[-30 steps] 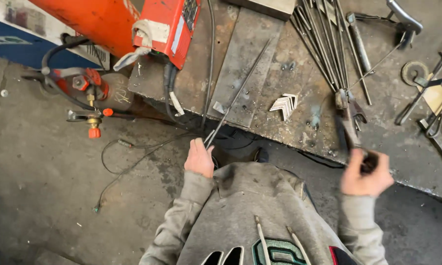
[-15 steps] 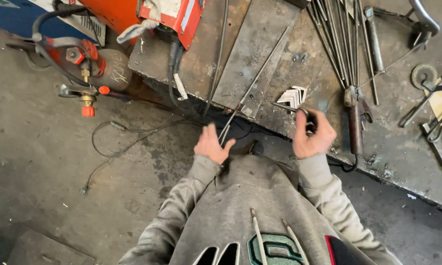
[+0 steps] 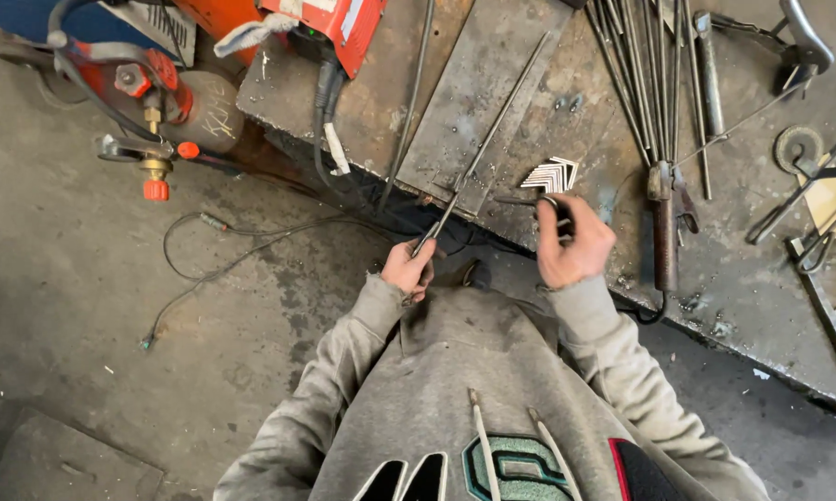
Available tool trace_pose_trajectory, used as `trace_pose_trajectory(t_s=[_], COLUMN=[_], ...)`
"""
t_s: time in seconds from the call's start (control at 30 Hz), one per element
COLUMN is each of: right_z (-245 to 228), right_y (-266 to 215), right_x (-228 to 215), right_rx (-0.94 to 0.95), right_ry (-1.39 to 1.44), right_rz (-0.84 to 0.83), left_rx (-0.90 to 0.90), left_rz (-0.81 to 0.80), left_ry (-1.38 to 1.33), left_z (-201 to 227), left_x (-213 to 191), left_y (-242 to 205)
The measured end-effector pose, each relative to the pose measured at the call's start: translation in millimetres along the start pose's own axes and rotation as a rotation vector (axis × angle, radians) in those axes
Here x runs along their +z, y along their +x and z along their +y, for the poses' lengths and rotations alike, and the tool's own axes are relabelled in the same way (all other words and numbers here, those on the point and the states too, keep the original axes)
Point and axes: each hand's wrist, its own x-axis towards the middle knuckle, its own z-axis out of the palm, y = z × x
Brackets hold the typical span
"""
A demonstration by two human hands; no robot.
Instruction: The person arc-welds metal rods and brackets on a workbench, holding the electrode holder in one hand while positioning the workpiece with the other. They repeatedly strike arcs producing sparks and smoke, reposition the rods, and continue welding along the joints.
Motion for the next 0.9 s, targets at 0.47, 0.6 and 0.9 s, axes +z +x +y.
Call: trace_pose_trajectory(t_s=[0.47, 0.6, 0.9], right_z=[27.8, 45.1, 56.9], right_y=[20.1, 16.8, 9.4], right_x=[55.5, 74.3, 75.1], right_rx=[-0.186, -0.114, -0.091], right_ry=[0.034, 0.069, 0.046], right_rz=[-0.025, 0.005, 0.038], left_rx=[0.325, 0.31, 0.338], left_rz=[0.242, 0.305, 0.341], left_ry=[0.456, 0.587, 0.561], left_z=[-19.2, -6.7, -29.9], left_x=[3.6, 10.0, 1.1], left_y=[20.6, 15.6, 34.2])
